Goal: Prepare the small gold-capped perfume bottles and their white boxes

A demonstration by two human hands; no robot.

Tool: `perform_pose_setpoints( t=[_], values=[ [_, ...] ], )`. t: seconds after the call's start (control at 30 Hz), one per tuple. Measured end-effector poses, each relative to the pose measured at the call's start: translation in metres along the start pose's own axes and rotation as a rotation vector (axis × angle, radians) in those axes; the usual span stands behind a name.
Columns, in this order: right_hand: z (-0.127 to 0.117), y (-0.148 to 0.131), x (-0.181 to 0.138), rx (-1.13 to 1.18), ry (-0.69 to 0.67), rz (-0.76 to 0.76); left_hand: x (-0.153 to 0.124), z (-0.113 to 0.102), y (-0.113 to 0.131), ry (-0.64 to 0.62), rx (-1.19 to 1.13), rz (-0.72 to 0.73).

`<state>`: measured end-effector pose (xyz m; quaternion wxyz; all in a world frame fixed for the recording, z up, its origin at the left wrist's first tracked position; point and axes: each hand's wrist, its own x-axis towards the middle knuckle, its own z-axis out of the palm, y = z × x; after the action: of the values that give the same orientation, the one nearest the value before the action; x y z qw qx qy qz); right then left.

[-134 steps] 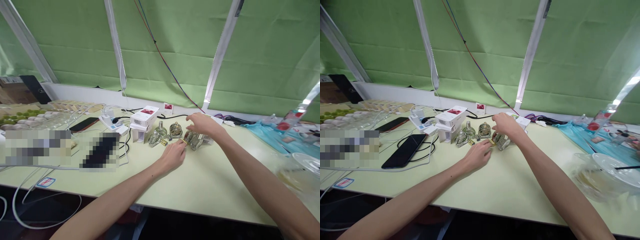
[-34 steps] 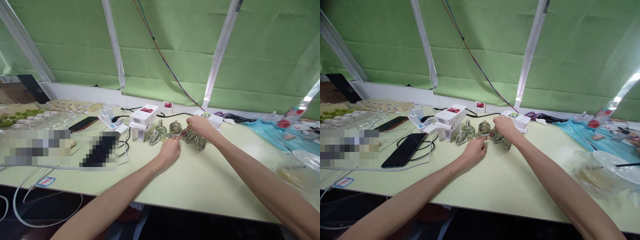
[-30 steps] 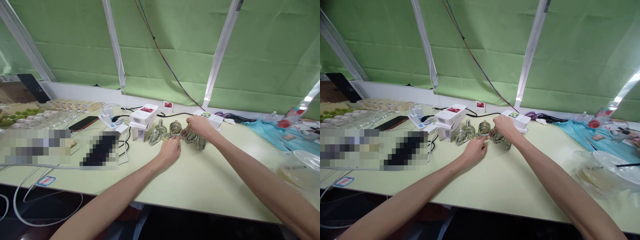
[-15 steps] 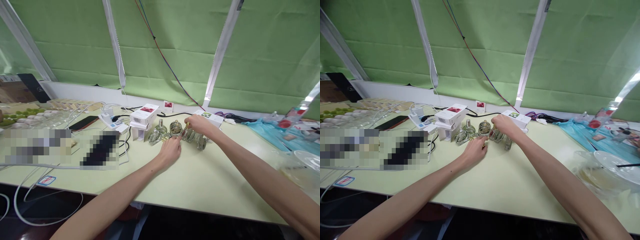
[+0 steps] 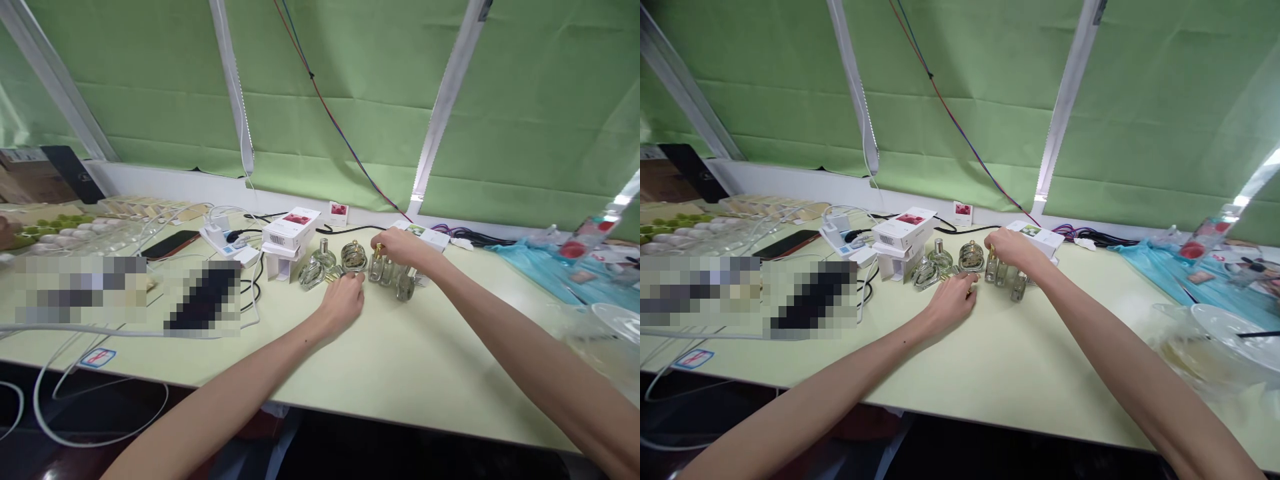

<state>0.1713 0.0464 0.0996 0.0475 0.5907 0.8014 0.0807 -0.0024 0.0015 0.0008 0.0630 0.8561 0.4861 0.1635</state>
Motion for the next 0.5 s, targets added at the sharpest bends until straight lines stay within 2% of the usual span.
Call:
perform_pose_setpoints(
  t=[0.23,0.43,0.5],
  values=[
    [0.001,-0.002,0.000,-0.017,0.021,-0.013,-0.001,0.000,0.002,-0.004,0.024,0.015],
    [0.007,-0.019,-0.004,0.032,0.339,-0.078,-0.004,0.006,0.007,-0.002,0.056,0.072],
    [0.009,-0.027,-0.005,0.086,0.405,-0.090,-0.005,0.009,0.008,0.007,0.059,0.097]
  ],
)
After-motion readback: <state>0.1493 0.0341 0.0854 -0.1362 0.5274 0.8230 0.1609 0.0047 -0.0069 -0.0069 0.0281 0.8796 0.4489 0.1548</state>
